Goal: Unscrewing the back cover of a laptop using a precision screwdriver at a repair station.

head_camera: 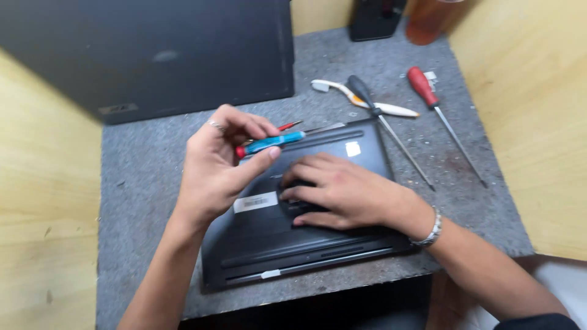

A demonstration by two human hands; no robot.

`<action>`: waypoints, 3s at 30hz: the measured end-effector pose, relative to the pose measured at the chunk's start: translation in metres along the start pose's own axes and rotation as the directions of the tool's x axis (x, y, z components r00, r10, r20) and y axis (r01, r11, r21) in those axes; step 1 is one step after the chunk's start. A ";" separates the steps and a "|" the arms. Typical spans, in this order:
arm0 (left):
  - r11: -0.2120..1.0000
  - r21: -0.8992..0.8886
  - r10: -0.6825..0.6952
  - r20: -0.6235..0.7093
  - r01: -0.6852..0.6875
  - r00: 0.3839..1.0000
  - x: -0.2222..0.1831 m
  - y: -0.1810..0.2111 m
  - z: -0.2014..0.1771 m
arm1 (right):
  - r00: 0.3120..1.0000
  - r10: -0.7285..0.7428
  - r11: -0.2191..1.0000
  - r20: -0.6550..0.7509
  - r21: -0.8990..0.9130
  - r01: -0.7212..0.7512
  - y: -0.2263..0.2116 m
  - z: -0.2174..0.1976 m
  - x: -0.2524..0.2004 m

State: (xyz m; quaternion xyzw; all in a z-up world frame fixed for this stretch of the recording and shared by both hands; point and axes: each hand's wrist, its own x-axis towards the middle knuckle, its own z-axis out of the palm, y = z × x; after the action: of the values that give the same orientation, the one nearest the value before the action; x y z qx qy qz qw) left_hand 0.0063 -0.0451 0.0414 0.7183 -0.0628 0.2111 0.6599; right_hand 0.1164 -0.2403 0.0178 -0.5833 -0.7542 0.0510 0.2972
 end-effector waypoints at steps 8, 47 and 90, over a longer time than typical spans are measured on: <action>0.889 0.441 -0.131 0.498 -0.121 0.857 0.112 -0.072 0.133 | 0.995 0.078 0.997 0.067 -0.012 -0.077 -0.008 0.005 -0.006; 0.280 0.900 0.028 0.340 -0.334 0.940 0.034 -0.066 -0.031 | 0.984 0.167 0.986 0.066 -0.011 -0.166 0.009 -0.006 -0.007; 0.994 0.103 0.005 -0.391 0.038 0.920 -0.201 0.010 -0.042 | 0.992 0.098 0.957 0.079 -0.280 -0.073 -0.066 0.054 0.067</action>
State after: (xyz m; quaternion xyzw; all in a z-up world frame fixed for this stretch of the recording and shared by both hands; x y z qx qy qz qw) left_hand -0.1883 -0.0431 -0.0259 0.6972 0.0876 0.3475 0.6209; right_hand 0.0230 -0.1856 0.0274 -0.6481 -0.7409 -0.0151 0.1754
